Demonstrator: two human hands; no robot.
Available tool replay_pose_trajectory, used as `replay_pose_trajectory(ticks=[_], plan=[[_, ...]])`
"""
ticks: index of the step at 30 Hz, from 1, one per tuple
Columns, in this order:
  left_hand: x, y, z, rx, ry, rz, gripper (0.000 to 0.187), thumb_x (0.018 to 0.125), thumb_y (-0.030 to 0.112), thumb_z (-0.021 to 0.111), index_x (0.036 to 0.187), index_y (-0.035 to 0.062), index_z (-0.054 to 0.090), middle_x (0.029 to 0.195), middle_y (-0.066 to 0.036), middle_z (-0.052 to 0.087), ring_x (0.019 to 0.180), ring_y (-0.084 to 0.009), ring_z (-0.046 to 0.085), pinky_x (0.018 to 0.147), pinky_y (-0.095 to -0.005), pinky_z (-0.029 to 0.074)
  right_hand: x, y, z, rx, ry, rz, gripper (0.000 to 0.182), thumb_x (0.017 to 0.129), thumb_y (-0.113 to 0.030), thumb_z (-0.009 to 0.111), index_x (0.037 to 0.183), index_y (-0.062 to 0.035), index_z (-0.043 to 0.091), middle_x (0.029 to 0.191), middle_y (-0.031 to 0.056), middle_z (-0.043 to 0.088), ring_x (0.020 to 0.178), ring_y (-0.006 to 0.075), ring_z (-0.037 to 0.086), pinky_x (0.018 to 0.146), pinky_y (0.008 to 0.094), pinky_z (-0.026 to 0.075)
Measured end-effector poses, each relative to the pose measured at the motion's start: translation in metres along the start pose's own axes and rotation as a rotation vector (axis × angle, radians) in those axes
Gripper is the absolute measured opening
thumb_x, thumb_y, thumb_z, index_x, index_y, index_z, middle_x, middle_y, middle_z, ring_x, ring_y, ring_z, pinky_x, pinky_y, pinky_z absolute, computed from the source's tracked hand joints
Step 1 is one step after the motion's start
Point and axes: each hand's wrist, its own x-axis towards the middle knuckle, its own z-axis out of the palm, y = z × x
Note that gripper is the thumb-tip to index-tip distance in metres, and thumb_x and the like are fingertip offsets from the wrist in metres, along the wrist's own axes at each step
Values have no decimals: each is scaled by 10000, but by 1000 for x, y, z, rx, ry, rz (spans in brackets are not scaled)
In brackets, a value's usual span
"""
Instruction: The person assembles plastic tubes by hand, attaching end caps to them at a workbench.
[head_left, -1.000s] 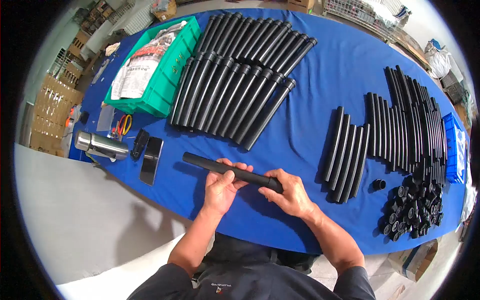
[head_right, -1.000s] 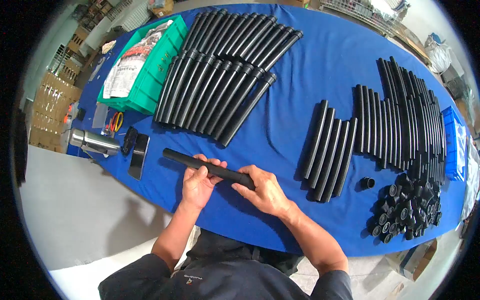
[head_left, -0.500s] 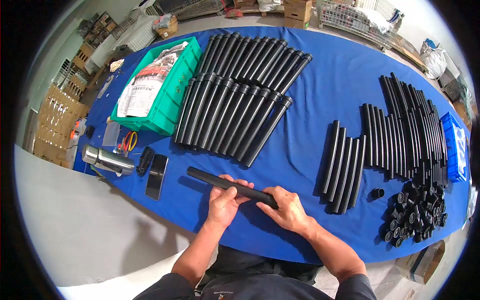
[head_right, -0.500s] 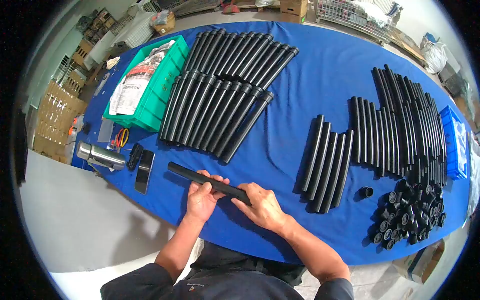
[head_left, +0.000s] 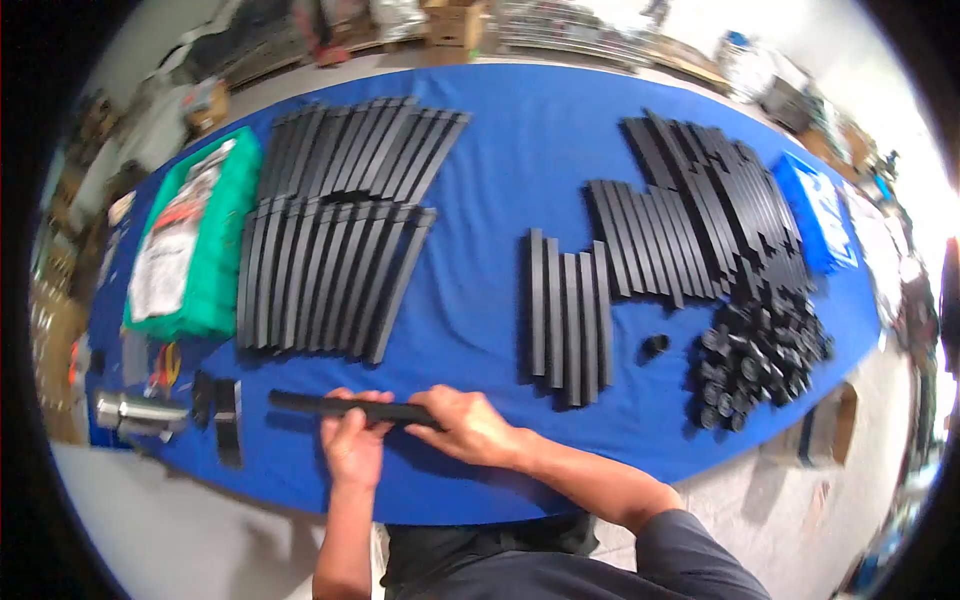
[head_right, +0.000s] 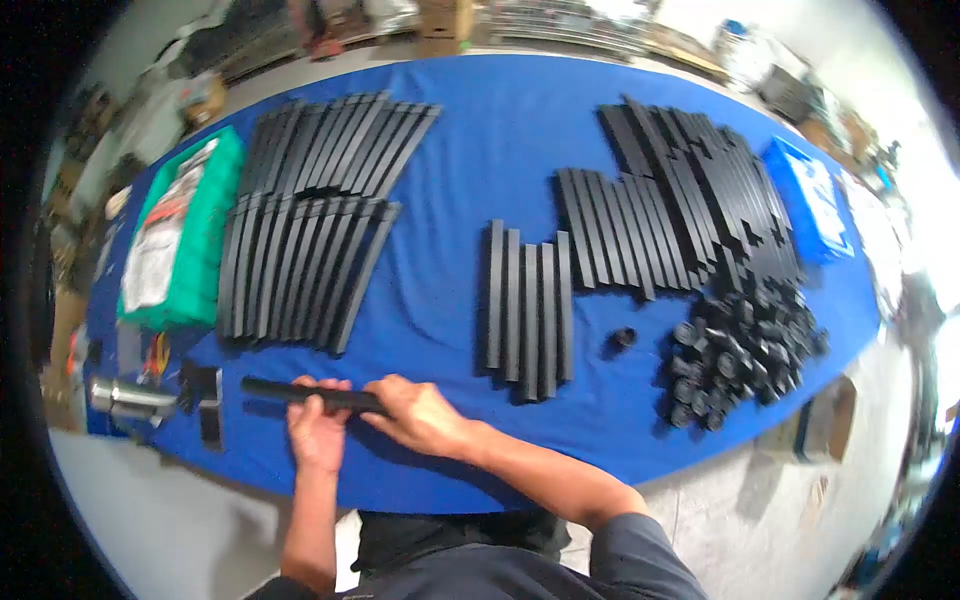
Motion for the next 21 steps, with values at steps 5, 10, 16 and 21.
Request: replay_pose_trajectory(ticks=[5, 10, 16, 21], plan=[[4, 2, -12, -43, -61, -26, 400, 920, 55, 715, 1262, 83, 509, 1178, -174, 679, 1178, -343, 655, 989, -467, 587, -4, 7, 1, -103, 10, -180, 385, 869, -155, 748, 1166, -2, 556, 960, 166, 604, 815, 390, 666, 682, 490, 556], [5, 5, -18, -49, -139, -28, 365, 932, 44, 701, 1241, 70, 509, 1212, -166, 652, 1174, -328, 648, 1037, -483, 555, 3, 5, -10, 282, -185, 112, 428, 850, -173, 778, 1179, -11, 558, 915, 130, 592, 724, 370, 662, 679, 483, 541], [7, 3, -25, 1, -182, -40, 351, 1011, 113, 616, 1339, 39, 515, 1255, -152, 638, 1272, -312, 588, 1082, -464, 530, -3, 5, 0, 2, 46, -183, 393, 896, -199, 735, 1179, 2, 551, 904, 161, 588, 723, 385, 622, 665, 484, 525], [8, 5, -33, -40, -157, -53, 348, 1000, 75, 623, 1318, 41, 486, 1247, -183, 637, 1231, -335, 619, 1057, -480, 550, 1, 8, -8, 244, -108, -88, 386, 886, -184, 740, 1164, -6, 540, 915, 165, 579, 734, 377, 635, 637, 480, 523]])
